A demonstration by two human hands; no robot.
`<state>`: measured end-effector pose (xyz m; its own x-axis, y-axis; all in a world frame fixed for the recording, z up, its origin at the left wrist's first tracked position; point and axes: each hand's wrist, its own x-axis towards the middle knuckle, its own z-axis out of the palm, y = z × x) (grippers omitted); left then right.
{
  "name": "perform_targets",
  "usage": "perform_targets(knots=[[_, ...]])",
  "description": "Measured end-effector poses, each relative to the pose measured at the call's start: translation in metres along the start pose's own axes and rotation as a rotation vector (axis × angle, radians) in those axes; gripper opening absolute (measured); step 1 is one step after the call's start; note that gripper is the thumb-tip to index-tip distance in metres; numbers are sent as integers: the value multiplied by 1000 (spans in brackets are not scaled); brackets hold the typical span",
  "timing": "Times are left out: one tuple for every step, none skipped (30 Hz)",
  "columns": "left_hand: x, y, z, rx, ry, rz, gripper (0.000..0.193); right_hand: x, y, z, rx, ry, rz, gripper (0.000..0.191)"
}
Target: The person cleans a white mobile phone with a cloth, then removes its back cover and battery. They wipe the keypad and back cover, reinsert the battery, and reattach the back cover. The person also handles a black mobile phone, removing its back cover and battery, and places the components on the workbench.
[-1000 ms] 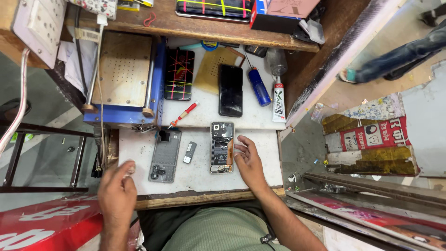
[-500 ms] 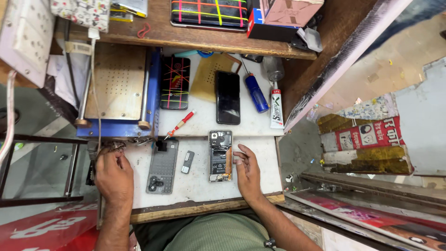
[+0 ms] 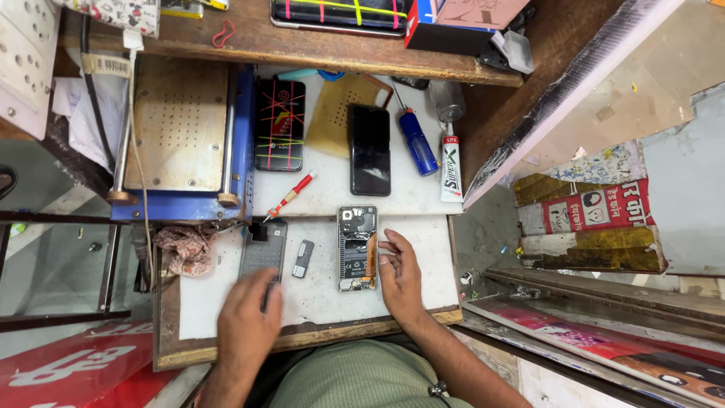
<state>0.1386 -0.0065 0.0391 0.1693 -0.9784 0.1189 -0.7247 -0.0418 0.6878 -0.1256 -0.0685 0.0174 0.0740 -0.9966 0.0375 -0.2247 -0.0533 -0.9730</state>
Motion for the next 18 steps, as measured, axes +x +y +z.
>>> perform_targets(knots=[[-1, 8, -2, -145, -144, 14, 35, 0, 1, 0, 1, 5, 2, 51], [-4, 18, -6, -290, -290, 21, 35, 0, 1, -1, -3, 8, -15, 51], [-7, 26, -13, -433, -432, 27, 36, 0, 1, -1, -5, 7, -34, 52], [-8, 31, -24, -563, -549, 234, 35, 1, 2, -1, -6, 7, -56, 52], [-6, 36, -34, -710, -666, 418, 34, 1, 2, -1, -17, 3, -47, 52], [-5, 41, -40, -857, -778, 559, 34, 0, 2, -2, -30, 1, -35, 52], [-6, 48, -46, -924, -839, 603, 33, 1, 2, -3, -44, 0, -26, 53], [-7, 52, -52, -997, -900, 651, 33, 1, 2, -3, -46, 5, -32, 53], [-5, 56, -51, -1053, -946, 685, 32, 0, 2, -4, -48, 10, -35, 53], [-2, 60, -50, -1082, -962, 707, 32, 0, 2, -3, -50, 14, -39, 53], [-1, 63, -47, -1106, -977, 732, 31, 0, 2, -4, -59, 18, -41, 53], [0, 66, -45, -1126, -990, 754, 31, -1, 2, -4, -66, 17, -46, 52], [2, 68, -42, -1129, -995, 768, 30, 0, 2, -3, -71, 15, -57, 51], [3, 69, -40, -1134, -1003, 777, 30, 1, 2, -2, -73, 15, -57, 51], [3, 72, -38, -1141, -1009, 783, 29, 0, 2, -2, -77, 14, -50, 51], [2, 74, -39, -1144, -1021, 782, 29, 1, 2, -2, -81, 15, -42, 51], [2, 76, -40, -1148, -1031, 777, 29, 1, 2, -1, -71, 12, -43, 51], [1, 77, -42, -1150, -1041, 770, 28, 1, 2, -1, -62, 12, -41, 51]])
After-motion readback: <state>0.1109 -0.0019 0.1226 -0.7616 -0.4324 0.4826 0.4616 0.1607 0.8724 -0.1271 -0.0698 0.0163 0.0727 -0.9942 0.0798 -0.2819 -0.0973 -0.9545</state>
